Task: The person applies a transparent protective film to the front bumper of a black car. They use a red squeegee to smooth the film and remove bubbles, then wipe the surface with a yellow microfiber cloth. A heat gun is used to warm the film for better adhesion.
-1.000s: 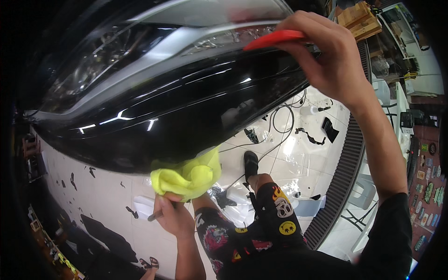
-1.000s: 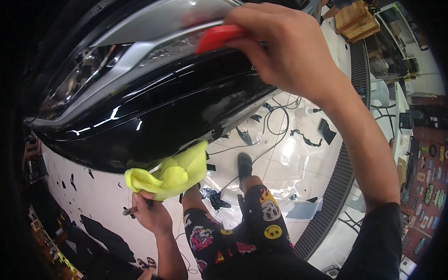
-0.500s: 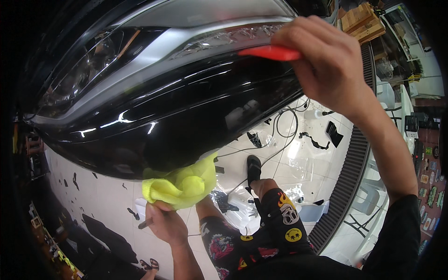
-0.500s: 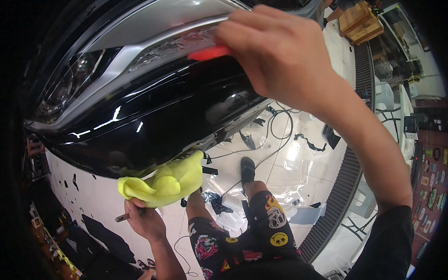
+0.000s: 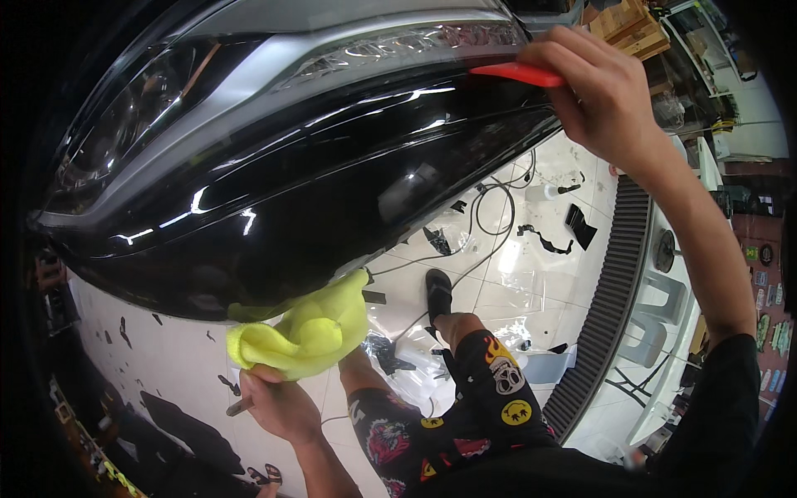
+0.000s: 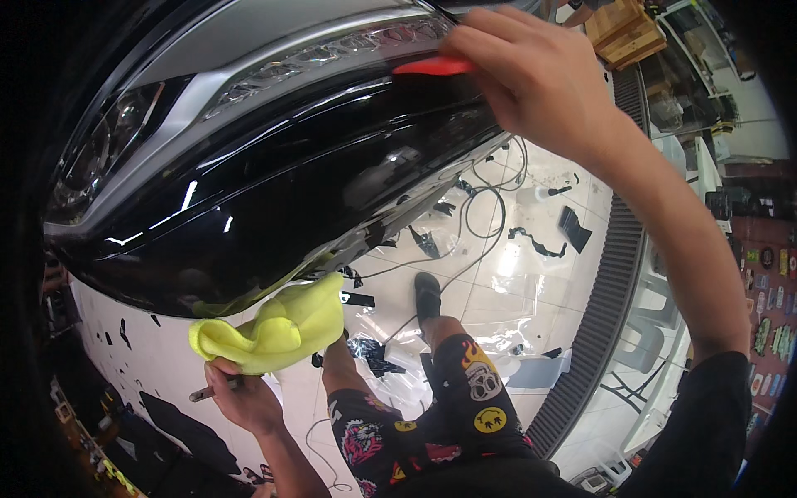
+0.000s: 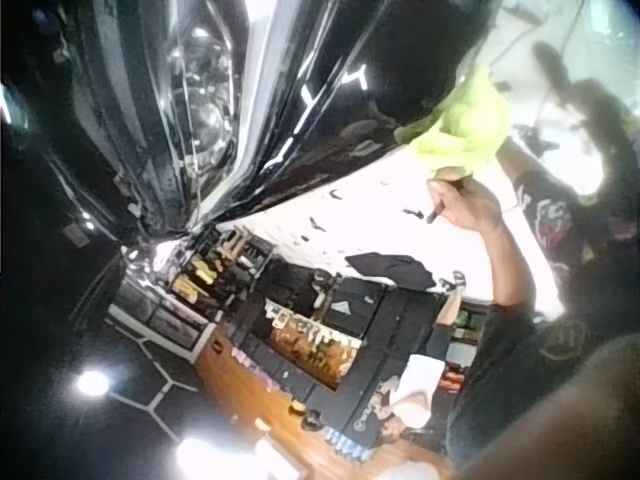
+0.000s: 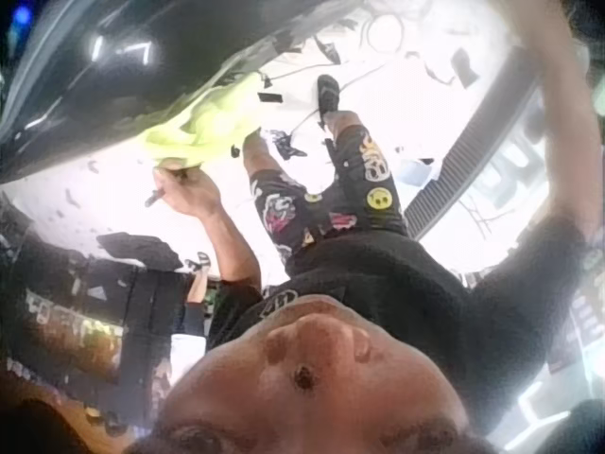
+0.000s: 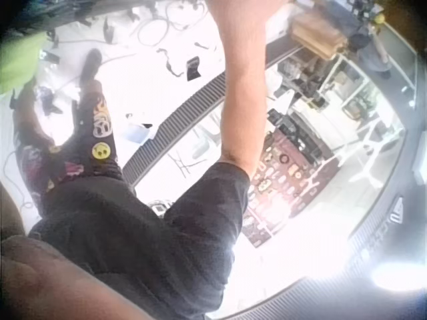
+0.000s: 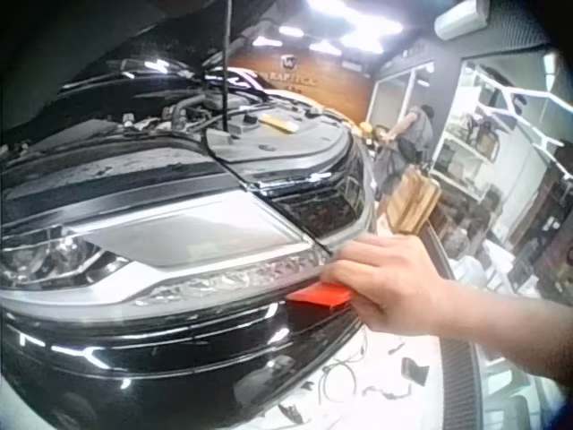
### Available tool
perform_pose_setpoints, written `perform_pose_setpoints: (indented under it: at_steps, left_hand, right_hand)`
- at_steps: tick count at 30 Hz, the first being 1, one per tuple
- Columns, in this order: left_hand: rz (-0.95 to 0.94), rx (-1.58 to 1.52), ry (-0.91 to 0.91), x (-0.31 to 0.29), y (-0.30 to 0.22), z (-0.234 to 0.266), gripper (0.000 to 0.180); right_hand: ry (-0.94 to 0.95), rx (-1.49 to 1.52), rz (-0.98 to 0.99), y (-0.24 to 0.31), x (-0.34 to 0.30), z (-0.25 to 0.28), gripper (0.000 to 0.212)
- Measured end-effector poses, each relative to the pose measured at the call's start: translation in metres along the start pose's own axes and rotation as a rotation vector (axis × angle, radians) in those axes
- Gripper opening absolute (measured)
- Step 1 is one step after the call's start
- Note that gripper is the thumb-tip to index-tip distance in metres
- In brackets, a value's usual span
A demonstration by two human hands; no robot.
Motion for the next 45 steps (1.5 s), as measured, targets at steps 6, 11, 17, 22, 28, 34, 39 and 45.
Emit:
perform_pose_setpoints:
  at_steps: [6,11,17,22,28,34,39,45]
  left_hand:
    - [-0.019,-0.05,0.048,0.001,-0.008,-0.003,0.031]
    - [0.041,-0.04,0.095,0.005,0.002,-0.003,0.035]
    - [0.021,-0.089,0.073,0.005,0.0,-0.017,0.028]
    - [0.006,-0.09,0.027,0.004,-0.009,-0.009,0.027]
    - [0.005,-0.081,0.076,-0.002,-0.006,0.02,0.027]
    - [0.024,0.255,-0.011,0.0,-0.011,0.021,0.029]
    - [-0.028,-0.075,0.039,0.002,-0.014,0.023,0.036]
    - [-0.01,-0.19,0.1,0.006,-0.018,0.021,0.037]
  right_hand:
    - [-0.033,0.168,-0.051,-0.005,-0.003,0.009,0.024]
    - [-0.11,0.22,0.204,0.046,0.063,0.042,0.018]
    - [-0.065,0.163,0.131,0.062,0.072,0.025,0.028]
    - [-0.083,0.199,0.094,0.057,0.057,0.014,0.026]
    - [-0.114,0.296,0.196,0.063,0.077,0.054,0.022]
    - [-0.115,0.136,0.182,0.073,0.07,0.013,0.023]
    - [-0.177,0.336,0.204,0.086,0.095,0.04,0.021]
    - [-0.135,0.19,0.227,0.115,0.109,0.026,0.025]
Point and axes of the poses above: each hand's wrist, its own x-axis towards the middle knuckle, its own z-axis out of the back of the hand, y = z × x, the point moved 8 cm from there along x, towards the middle knuckle, and after that the axes turned 15 degrees about y, right-handed, at the moved point
